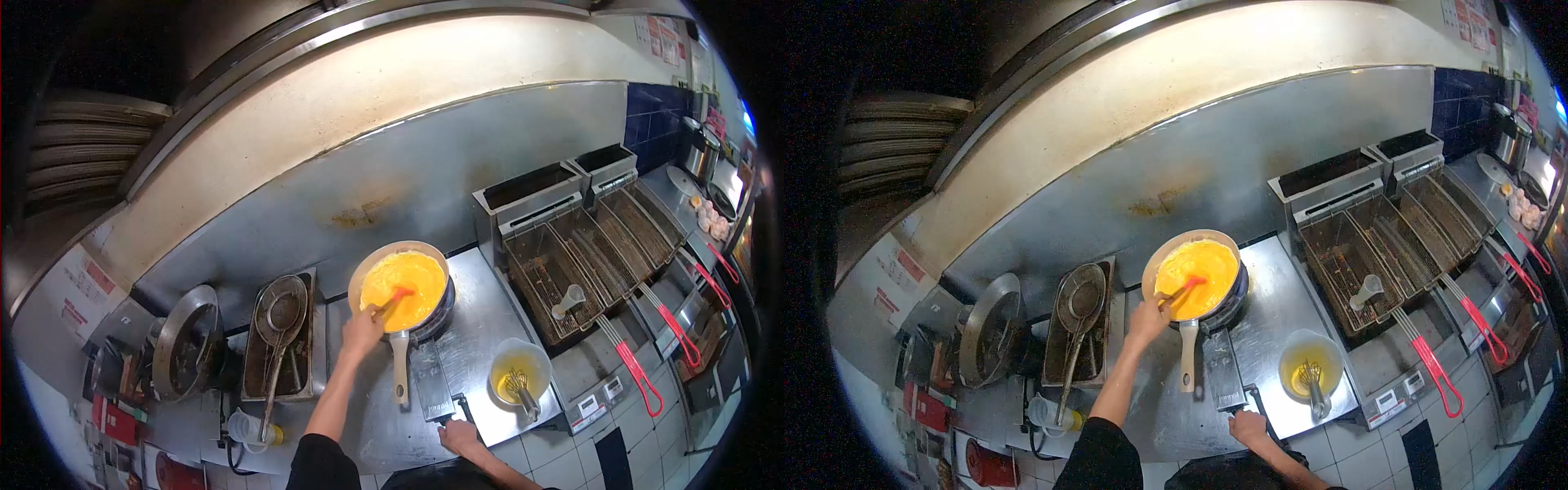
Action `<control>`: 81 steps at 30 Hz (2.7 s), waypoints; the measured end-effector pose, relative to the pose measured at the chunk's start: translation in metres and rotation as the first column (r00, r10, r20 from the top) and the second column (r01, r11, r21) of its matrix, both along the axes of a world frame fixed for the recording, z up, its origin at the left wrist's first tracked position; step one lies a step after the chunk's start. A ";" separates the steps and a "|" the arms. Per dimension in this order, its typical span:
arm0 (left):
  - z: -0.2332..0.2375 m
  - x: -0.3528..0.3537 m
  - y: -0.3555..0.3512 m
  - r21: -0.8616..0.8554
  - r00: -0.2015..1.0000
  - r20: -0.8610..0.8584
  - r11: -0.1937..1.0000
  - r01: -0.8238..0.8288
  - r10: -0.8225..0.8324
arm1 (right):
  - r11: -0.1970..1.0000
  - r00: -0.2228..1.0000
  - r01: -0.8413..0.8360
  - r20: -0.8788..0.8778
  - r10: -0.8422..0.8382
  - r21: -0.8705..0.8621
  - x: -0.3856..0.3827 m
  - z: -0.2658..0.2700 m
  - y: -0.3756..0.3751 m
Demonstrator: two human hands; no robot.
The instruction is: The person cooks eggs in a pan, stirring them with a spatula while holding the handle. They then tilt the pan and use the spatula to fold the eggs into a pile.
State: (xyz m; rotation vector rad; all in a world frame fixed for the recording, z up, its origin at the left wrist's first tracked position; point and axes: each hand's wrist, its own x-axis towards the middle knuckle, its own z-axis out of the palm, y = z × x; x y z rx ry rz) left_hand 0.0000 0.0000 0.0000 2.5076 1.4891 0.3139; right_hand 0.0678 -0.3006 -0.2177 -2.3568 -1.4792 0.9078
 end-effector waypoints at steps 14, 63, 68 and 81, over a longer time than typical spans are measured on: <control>0.019 -0.031 -0.008 0.064 0.965 0.164 0.978 0.196 -0.204 | 0.828 -0.204 0.525 -0.974 -0.100 -0.195 -0.019 0.111 0.141; 0.026 -0.085 0.039 0.256 0.927 -0.338 0.932 0.257 -0.163 | 0.799 -0.301 0.540 -0.947 -0.111 -0.265 -0.031 0.093 0.156; 0.011 -0.055 0.095 0.339 0.914 -0.321 0.871 0.355 -0.247 | 0.813 -0.255 0.526 -0.958 -0.132 -0.251 -0.019 0.105 0.150; 0.034 -0.008 0.122 0.353 0.870 -0.240 0.796 0.492 -0.431 | 0.848 -0.289 0.458 -0.946 -0.144 -0.268 -0.001 0.116 0.143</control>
